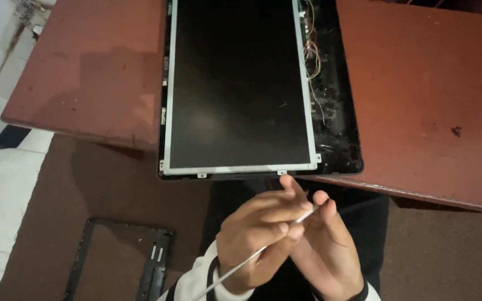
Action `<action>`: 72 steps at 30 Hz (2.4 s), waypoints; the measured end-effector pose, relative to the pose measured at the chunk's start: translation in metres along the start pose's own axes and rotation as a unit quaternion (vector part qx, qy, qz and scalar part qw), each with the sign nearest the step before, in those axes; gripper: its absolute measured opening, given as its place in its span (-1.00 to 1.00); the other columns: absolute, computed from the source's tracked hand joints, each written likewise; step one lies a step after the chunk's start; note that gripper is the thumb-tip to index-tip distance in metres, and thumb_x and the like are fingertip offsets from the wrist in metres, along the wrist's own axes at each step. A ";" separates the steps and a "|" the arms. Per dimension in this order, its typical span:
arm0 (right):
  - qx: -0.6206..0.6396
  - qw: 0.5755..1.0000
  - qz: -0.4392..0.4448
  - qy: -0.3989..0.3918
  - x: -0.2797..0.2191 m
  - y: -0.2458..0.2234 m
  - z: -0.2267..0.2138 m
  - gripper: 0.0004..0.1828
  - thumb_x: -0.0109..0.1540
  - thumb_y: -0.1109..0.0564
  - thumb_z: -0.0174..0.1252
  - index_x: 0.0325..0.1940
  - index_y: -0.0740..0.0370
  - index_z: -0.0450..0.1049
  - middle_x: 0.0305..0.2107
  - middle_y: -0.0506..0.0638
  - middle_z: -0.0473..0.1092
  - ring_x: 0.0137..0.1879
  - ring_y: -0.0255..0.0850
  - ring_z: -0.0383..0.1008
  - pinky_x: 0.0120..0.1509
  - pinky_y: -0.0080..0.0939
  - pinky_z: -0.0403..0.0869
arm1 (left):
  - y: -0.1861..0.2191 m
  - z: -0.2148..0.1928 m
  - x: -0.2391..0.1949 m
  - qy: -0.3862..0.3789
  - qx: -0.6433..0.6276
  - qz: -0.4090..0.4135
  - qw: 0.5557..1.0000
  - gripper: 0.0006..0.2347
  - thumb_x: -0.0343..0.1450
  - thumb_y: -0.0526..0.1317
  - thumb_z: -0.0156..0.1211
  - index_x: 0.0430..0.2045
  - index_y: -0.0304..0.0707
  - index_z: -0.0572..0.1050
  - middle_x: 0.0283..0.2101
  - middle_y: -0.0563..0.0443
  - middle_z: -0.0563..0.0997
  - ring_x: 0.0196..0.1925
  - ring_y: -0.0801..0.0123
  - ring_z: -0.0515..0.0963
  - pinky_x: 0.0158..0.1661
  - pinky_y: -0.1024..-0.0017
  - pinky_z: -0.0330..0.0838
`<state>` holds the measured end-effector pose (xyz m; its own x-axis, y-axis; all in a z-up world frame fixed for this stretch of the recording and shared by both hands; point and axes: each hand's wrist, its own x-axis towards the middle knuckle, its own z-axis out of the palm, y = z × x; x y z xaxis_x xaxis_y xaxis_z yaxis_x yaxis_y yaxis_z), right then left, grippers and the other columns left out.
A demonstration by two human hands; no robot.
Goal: The person uses a screwdriver to fasten screws into the bottom edge of a monitor panel. They then place a black plastic frame over the screen and flip the monitor over to continue fastening screws on the back.
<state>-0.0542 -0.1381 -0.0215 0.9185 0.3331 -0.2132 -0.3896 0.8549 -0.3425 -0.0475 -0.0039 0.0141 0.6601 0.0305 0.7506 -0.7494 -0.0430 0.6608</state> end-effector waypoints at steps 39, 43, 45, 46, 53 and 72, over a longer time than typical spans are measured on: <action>-0.162 0.979 -0.098 -0.073 0.001 0.010 0.002 -0.77 0.34 -0.08 0.02 -0.08 -0.17 0.60 0.33 0.16 0.12 0.37 0.04 0.15 0.49 0.14 0.05 | 0.016 -0.001 0.005 -0.014 0.023 -0.170 0.985 -0.87 0.42 -0.35 0.11 -0.53 -0.42 0.52 -0.30 0.01 0.63 -0.14 0.10 0.68 0.05 0.28 0.54; -0.171 0.977 -0.108 -0.062 -0.002 0.011 0.005 -0.81 0.31 -0.01 0.12 -0.06 -0.09 0.61 0.31 0.24 0.16 0.39 -0.02 0.16 0.33 0.04 0.25 | 0.020 -0.006 0.013 -0.032 0.011 -0.157 0.987 -0.95 0.45 -0.35 0.05 -0.37 -0.35 0.45 -0.23 -0.02 0.62 -0.13 0.13 0.66 -0.03 0.30 0.59; -0.178 0.976 -0.111 -0.055 -0.001 0.009 0.015 -0.82 0.30 0.01 0.15 -0.07 -0.05 0.61 0.31 0.31 0.14 0.42 0.01 0.14 0.27 0.01 0.32 | 0.020 -0.010 0.016 -0.082 0.042 -0.207 0.974 -0.82 0.46 -0.27 0.01 -0.36 -0.38 0.57 -0.24 0.03 0.64 -0.12 0.21 0.65 -0.04 0.40 0.54; -0.191 0.975 -0.099 -0.057 0.000 0.007 0.023 -0.64 0.28 -0.03 0.20 0.07 0.19 0.48 0.32 0.34 0.13 0.38 0.05 0.21 0.30 0.03 0.31 | 0.018 -0.010 0.017 -0.045 0.042 -0.192 0.979 -0.91 0.45 -0.29 0.05 -0.43 -0.30 0.46 -0.28 -0.02 0.64 -0.23 0.21 0.63 -0.14 0.40 0.49; -0.388 0.891 -0.213 0.104 -0.002 -0.008 -0.002 -0.69 0.28 0.15 -0.02 0.06 0.31 0.41 -0.02 0.12 0.43 0.09 -0.16 0.42 0.19 -0.19 0.38 | -0.026 -0.036 0.050 -0.161 0.065 -0.253 0.952 -0.84 0.38 -0.30 0.08 -0.59 -0.22 0.26 -0.47 0.06 0.51 -0.37 0.43 0.51 -0.29 0.48 0.33; -0.686 0.659 -0.308 -0.008 0.035 -0.065 0.062 -0.69 0.32 0.21 -0.01 0.12 0.41 0.38 0.06 0.26 0.40 0.29 0.01 0.42 0.51 -0.04 0.36 | -0.081 -0.022 0.082 -0.442 0.166 -0.218 0.854 -0.85 0.29 -0.40 0.08 -0.61 -0.18 0.25 -0.59 0.09 0.38 -0.54 0.30 0.40 -0.45 0.37 0.18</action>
<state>0.0077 -0.1571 0.0501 0.9273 0.1040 0.3596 0.3733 -0.3295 -0.8672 0.0659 0.0241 0.0226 0.7646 -0.6434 0.0390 -0.4620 -0.5048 0.7292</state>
